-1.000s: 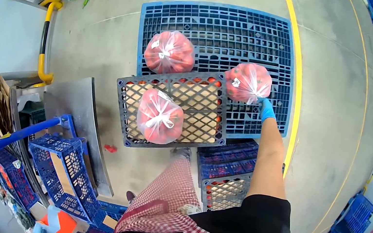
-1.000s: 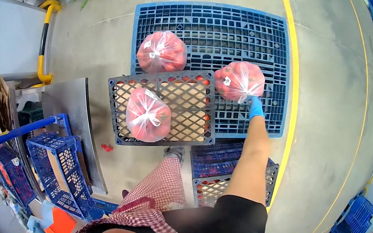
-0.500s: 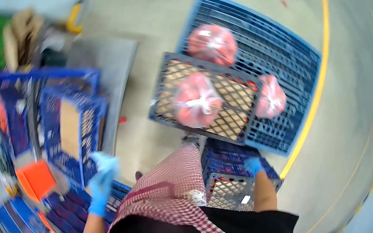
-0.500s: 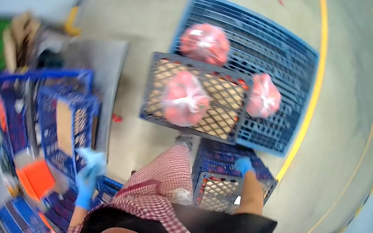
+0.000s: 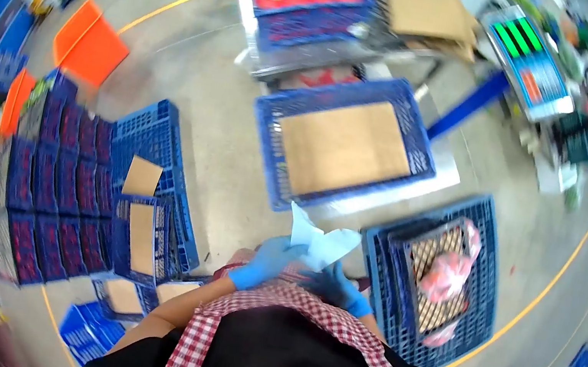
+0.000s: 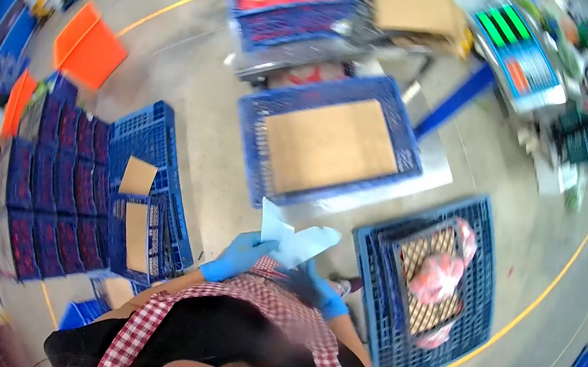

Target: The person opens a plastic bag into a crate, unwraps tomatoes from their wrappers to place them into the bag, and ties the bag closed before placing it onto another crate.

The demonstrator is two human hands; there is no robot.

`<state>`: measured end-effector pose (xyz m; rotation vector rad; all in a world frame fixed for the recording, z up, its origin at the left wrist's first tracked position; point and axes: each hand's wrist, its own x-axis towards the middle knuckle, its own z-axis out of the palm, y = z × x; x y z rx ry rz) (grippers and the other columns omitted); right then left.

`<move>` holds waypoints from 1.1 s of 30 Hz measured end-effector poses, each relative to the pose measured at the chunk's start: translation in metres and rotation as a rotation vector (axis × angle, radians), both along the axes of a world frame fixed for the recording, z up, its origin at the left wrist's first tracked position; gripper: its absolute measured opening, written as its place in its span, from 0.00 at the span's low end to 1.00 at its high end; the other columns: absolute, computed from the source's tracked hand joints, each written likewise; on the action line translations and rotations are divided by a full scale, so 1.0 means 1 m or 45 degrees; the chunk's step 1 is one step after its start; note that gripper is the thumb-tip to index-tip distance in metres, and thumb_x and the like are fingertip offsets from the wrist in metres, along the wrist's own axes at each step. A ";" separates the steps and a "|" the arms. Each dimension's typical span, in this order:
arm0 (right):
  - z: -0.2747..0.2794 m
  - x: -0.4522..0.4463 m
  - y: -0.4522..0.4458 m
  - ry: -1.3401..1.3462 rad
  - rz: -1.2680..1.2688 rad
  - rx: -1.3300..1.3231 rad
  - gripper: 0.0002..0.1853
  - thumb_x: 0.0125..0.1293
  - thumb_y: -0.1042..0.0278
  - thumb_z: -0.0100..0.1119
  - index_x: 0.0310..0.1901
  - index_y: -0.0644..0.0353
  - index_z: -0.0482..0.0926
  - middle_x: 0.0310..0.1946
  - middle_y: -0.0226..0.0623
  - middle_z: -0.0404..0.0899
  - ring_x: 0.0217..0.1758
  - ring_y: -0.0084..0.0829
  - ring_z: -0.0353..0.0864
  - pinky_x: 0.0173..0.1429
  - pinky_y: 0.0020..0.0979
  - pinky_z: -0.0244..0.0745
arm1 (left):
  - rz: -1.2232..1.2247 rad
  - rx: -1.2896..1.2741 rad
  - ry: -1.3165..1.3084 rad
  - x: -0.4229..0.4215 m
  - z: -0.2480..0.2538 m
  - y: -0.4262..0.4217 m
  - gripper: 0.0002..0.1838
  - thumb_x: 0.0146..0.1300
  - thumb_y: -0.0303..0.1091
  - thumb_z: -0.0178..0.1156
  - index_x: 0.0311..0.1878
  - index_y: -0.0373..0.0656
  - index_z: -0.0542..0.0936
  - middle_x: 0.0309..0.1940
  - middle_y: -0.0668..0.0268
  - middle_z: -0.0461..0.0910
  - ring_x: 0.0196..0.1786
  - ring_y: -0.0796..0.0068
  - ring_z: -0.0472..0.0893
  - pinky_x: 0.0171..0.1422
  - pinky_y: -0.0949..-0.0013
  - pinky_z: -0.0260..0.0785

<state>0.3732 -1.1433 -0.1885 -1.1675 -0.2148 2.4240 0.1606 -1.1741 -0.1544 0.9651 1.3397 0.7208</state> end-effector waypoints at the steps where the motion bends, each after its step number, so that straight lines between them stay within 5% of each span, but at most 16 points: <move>1: 0.011 -0.048 0.001 0.144 -0.032 -0.071 0.27 0.69 0.52 0.45 0.64 0.58 0.61 0.49 0.42 0.76 0.48 0.33 0.77 0.56 0.32 0.71 | 0.079 0.126 0.090 -0.026 0.021 -0.003 0.20 0.63 0.44 0.55 0.48 0.37 0.77 0.39 0.56 0.80 0.39 0.67 0.80 0.48 0.65 0.69; 2: 0.025 -0.092 -0.002 0.295 -0.080 -0.148 0.27 0.69 0.53 0.44 0.65 0.58 0.60 0.50 0.43 0.75 0.49 0.34 0.77 0.58 0.33 0.70 | 0.112 0.141 0.187 -0.056 0.024 -0.009 0.19 0.62 0.44 0.55 0.47 0.37 0.77 0.38 0.56 0.80 0.39 0.66 0.80 0.47 0.65 0.70; 4: 0.056 -0.178 0.028 0.159 0.371 0.279 0.26 0.68 0.58 0.48 0.65 0.59 0.61 0.53 0.39 0.74 0.51 0.36 0.77 0.57 0.35 0.71 | 0.111 0.150 0.404 -0.108 0.023 -0.025 0.19 0.62 0.43 0.56 0.46 0.36 0.77 0.36 0.55 0.80 0.38 0.66 0.80 0.45 0.65 0.70; 6: 0.071 -0.246 0.040 -0.065 0.667 0.749 0.23 0.65 0.65 0.54 0.60 0.61 0.68 0.51 0.38 0.76 0.51 0.32 0.77 0.56 0.30 0.72 | 0.602 0.159 -0.058 -0.141 -0.006 -0.043 0.14 0.60 0.38 0.57 0.43 0.39 0.78 0.35 0.63 0.79 0.37 0.68 0.79 0.42 0.65 0.71; 8: 0.069 -0.287 0.029 -0.447 1.035 1.434 0.22 0.65 0.63 0.56 0.59 0.62 0.70 0.49 0.38 0.77 0.49 0.28 0.78 0.55 0.28 0.72 | 0.966 0.026 -0.371 -0.171 0.005 -0.048 0.12 0.60 0.35 0.56 0.45 0.42 0.77 0.35 0.66 0.78 0.36 0.70 0.79 0.41 0.66 0.72; 11: 0.057 -0.322 0.028 -0.474 0.905 2.958 0.23 0.65 0.58 0.55 0.57 0.63 0.71 0.42 0.36 0.80 0.45 0.25 0.78 0.49 0.29 0.73 | 0.976 -0.096 -1.077 -0.219 -0.001 -0.057 0.15 0.62 0.39 0.55 0.49 0.43 0.73 0.39 0.67 0.76 0.40 0.71 0.77 0.42 0.65 0.72; 13: 0.086 -0.357 0.030 -0.513 1.384 1.988 0.24 0.63 0.56 0.57 0.55 0.63 0.71 0.42 0.37 0.80 0.45 0.29 0.79 0.47 0.30 0.73 | 1.278 -0.365 -1.243 -0.239 0.012 -0.055 0.18 0.65 0.45 0.51 0.50 0.41 0.73 0.41 0.65 0.77 0.43 0.71 0.76 0.40 0.65 0.72; 14: 0.075 -0.373 0.033 -0.467 1.360 1.866 0.23 0.62 0.56 0.56 0.54 0.63 0.72 0.42 0.38 0.79 0.45 0.32 0.78 0.47 0.33 0.72 | 1.340 -0.480 -1.343 -0.260 -0.016 -0.051 0.17 0.64 0.42 0.50 0.49 0.39 0.73 0.42 0.62 0.77 0.43 0.68 0.76 0.39 0.65 0.72; 16: 0.054 -0.406 0.039 -0.385 1.294 1.622 0.23 0.58 0.55 0.56 0.50 0.63 0.73 0.43 0.41 0.77 0.45 0.39 0.77 0.47 0.37 0.70 | 0.885 -0.312 -1.066 -0.307 -0.088 -0.073 0.15 0.61 0.36 0.50 0.46 0.36 0.74 0.43 0.58 0.77 0.44 0.67 0.77 0.41 0.64 0.72; 20: 0.034 -0.488 0.083 -0.616 1.317 2.613 0.20 0.53 0.59 0.56 0.42 0.66 0.75 0.41 0.45 0.76 0.46 0.41 0.76 0.50 0.40 0.67 | 1.211 -0.152 -1.523 -0.375 -0.012 -0.019 0.18 0.57 0.38 0.51 0.46 0.37 0.75 0.44 0.57 0.77 0.46 0.62 0.76 0.52 0.55 0.68; 21: 0.042 -0.512 0.107 -0.577 1.496 2.494 0.19 0.52 0.59 0.56 0.42 0.66 0.75 0.41 0.45 0.76 0.46 0.41 0.76 0.50 0.40 0.67 | 1.304 -0.190 -1.637 -0.396 -0.001 0.004 0.19 0.57 0.41 0.51 0.47 0.38 0.75 0.45 0.58 0.77 0.46 0.60 0.76 0.55 0.53 0.67; 24: 0.055 -0.565 0.157 -0.440 1.716 2.384 0.15 0.50 0.62 0.56 0.36 0.66 0.77 0.39 0.45 0.77 0.46 0.39 0.76 0.47 0.41 0.68 | 1.171 -0.310 -1.116 -0.458 0.001 0.057 0.20 0.63 0.47 0.50 0.50 0.43 0.73 0.43 0.61 0.78 0.45 0.62 0.77 0.50 0.57 0.70; 26: 0.071 -0.593 0.188 -0.435 1.531 2.696 0.12 0.50 0.64 0.56 0.33 0.64 0.78 0.39 0.44 0.77 0.45 0.38 0.76 0.45 0.41 0.69 | 1.064 -0.324 -0.755 -0.496 -0.001 0.085 0.19 0.63 0.47 0.50 0.50 0.44 0.72 0.41 0.63 0.78 0.43 0.65 0.78 0.47 0.61 0.71; 27: 0.077 -0.608 0.207 -0.209 1.648 2.380 0.10 0.51 0.63 0.58 0.32 0.60 0.81 0.39 0.41 0.77 0.47 0.37 0.76 0.46 0.39 0.70 | 1.169 -0.299 -0.776 -0.510 -0.006 0.100 0.17 0.64 0.45 0.50 0.50 0.45 0.72 0.40 0.64 0.78 0.41 0.68 0.78 0.43 0.65 0.72; 31: 0.074 -0.651 0.262 0.025 1.033 1.671 0.31 0.52 0.55 0.62 0.60 0.50 0.69 0.50 0.42 0.75 0.55 0.43 0.73 0.55 0.39 0.69 | 1.074 0.071 -1.089 -0.555 0.006 0.159 0.14 0.63 0.39 0.52 0.49 0.45 0.72 0.39 0.66 0.78 0.40 0.72 0.78 0.40 0.71 0.72; 33: 0.074 -0.677 0.290 0.098 0.959 1.879 0.35 0.54 0.54 0.61 0.64 0.49 0.62 0.54 0.44 0.72 0.57 0.45 0.71 0.56 0.39 0.68 | 0.960 -0.003 -1.364 -0.584 -0.031 0.181 0.15 0.61 0.38 0.54 0.50 0.44 0.71 0.40 0.65 0.78 0.40 0.70 0.78 0.42 0.69 0.72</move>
